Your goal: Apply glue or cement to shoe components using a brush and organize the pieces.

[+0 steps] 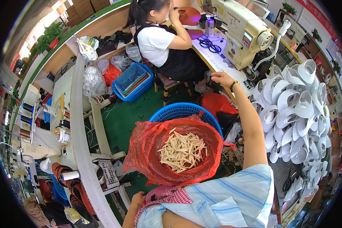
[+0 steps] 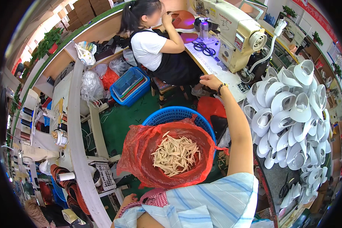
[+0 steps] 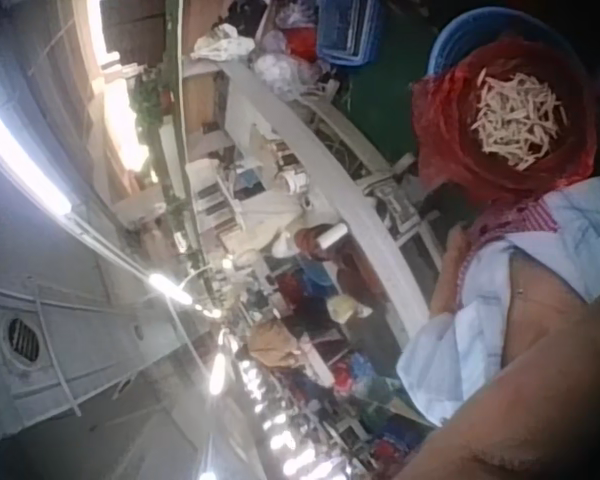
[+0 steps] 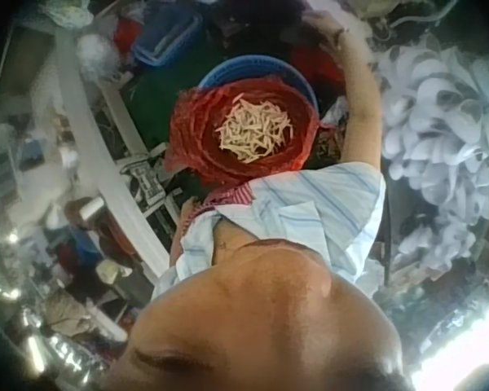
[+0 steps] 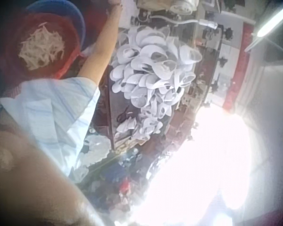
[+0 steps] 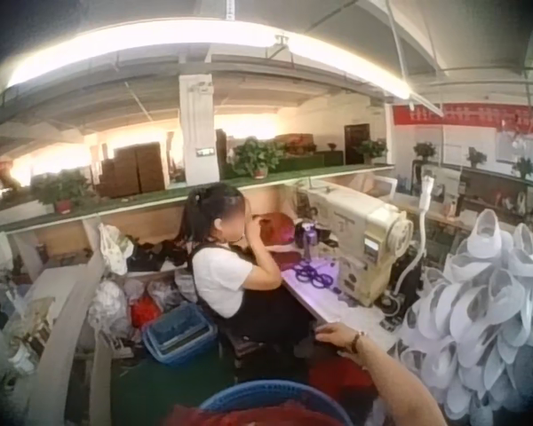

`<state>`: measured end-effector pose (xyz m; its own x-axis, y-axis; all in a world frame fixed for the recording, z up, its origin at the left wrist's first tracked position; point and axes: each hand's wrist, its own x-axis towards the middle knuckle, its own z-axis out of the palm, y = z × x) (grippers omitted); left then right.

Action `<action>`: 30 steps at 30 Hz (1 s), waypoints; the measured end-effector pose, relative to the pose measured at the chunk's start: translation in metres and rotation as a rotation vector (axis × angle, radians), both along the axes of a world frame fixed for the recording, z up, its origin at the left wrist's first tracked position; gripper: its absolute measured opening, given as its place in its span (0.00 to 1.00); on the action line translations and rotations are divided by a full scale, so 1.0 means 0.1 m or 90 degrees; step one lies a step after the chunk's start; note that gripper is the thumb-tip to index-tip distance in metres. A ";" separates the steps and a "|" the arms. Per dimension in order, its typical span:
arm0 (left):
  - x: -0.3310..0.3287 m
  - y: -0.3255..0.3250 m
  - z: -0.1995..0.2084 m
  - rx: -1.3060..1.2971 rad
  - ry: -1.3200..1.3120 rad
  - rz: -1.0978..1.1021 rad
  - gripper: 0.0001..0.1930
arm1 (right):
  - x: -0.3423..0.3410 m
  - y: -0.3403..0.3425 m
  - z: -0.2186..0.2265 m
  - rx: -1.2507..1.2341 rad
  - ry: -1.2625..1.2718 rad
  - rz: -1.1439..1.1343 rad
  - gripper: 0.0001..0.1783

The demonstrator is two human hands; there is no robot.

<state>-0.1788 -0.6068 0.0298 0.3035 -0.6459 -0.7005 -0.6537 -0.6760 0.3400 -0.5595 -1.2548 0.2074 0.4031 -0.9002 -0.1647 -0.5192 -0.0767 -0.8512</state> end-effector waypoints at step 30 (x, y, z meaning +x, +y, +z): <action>-0.10 0.15 -0.10 -0.004 -0.005 0.008 0.18 | 0.05 0.07 -0.31 0.048 0.039 0.018 0.27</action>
<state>-0.1890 -0.5919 0.0195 0.3166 -0.6467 -0.6939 -0.6483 -0.6816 0.3393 -0.5549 -1.2476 0.1766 0.4147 -0.8732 -0.2561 -0.5691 -0.0293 -0.8218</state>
